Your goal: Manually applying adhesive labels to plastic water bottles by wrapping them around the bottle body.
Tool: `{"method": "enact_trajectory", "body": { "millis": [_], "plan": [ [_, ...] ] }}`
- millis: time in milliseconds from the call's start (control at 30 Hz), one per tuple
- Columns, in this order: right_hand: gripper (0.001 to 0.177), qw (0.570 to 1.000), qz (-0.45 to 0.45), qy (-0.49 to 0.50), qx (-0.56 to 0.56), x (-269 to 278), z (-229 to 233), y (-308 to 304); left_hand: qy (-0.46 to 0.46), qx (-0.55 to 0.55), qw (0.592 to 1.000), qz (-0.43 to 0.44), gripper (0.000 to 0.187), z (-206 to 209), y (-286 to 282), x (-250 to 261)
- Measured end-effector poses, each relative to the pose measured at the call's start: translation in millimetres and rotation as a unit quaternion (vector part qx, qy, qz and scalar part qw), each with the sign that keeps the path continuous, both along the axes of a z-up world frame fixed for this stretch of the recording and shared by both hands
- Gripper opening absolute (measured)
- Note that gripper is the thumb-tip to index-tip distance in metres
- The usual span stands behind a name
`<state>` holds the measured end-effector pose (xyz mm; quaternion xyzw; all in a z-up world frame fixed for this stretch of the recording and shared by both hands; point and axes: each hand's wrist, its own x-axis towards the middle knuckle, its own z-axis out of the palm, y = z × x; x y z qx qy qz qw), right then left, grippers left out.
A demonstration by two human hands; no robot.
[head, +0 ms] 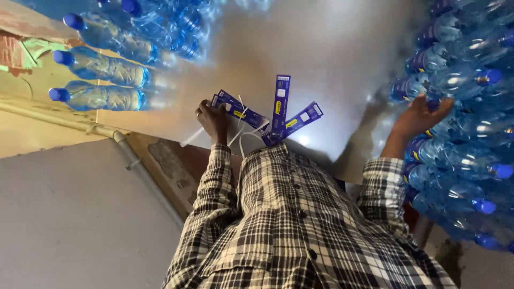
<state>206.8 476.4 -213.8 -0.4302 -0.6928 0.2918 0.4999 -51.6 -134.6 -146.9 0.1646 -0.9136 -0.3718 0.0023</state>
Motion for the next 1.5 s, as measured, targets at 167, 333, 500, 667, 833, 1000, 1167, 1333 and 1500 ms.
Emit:
{"method": "enact_trajectory", "body": {
  "millis": [167,333,500,667,833,1000,1167,1333,1500],
  "plan": [
    [0.042,0.974,0.043,0.089,-0.204,-4,38,-98,0.139,-0.061,0.987,-0.048,0.009,-52,-20,-19],
    [0.030,0.937,0.254,0.027,-0.239,-48,114,-214,0.160,0.077,0.982,-0.057,0.008,52,-8,-6],
    [0.036,0.791,0.562,0.026,-0.239,-131,221,-349,0.237,0.178,0.942,-0.157,0.026,139,34,11],
    [0.031,0.775,0.585,-0.099,-0.218,-185,173,-388,0.207,0.374,0.876,-0.222,0.023,163,96,29],
    [0.021,0.792,0.551,-0.061,-0.255,-171,252,-371,0.127,0.490,0.839,-0.201,0.031,206,117,52],
    [0.028,0.786,0.522,0.027,-0.330,-156,292,-368,0.151,0.460,0.847,-0.221,0.031,220,131,62],
    [0.008,0.801,0.510,0.052,-0.308,-152,294,-367,0.104,0.525,0.817,-0.213,0.033,226,133,67],
    [0.009,0.785,0.535,0.055,-0.309,-149,292,-359,0.102,0.499,0.830,-0.227,0.035,226,125,70],
    [0.015,0.771,0.559,0.052,-0.301,-145,288,-354,0.103,0.518,0.825,-0.203,0.026,214,120,68]
  ]
}}
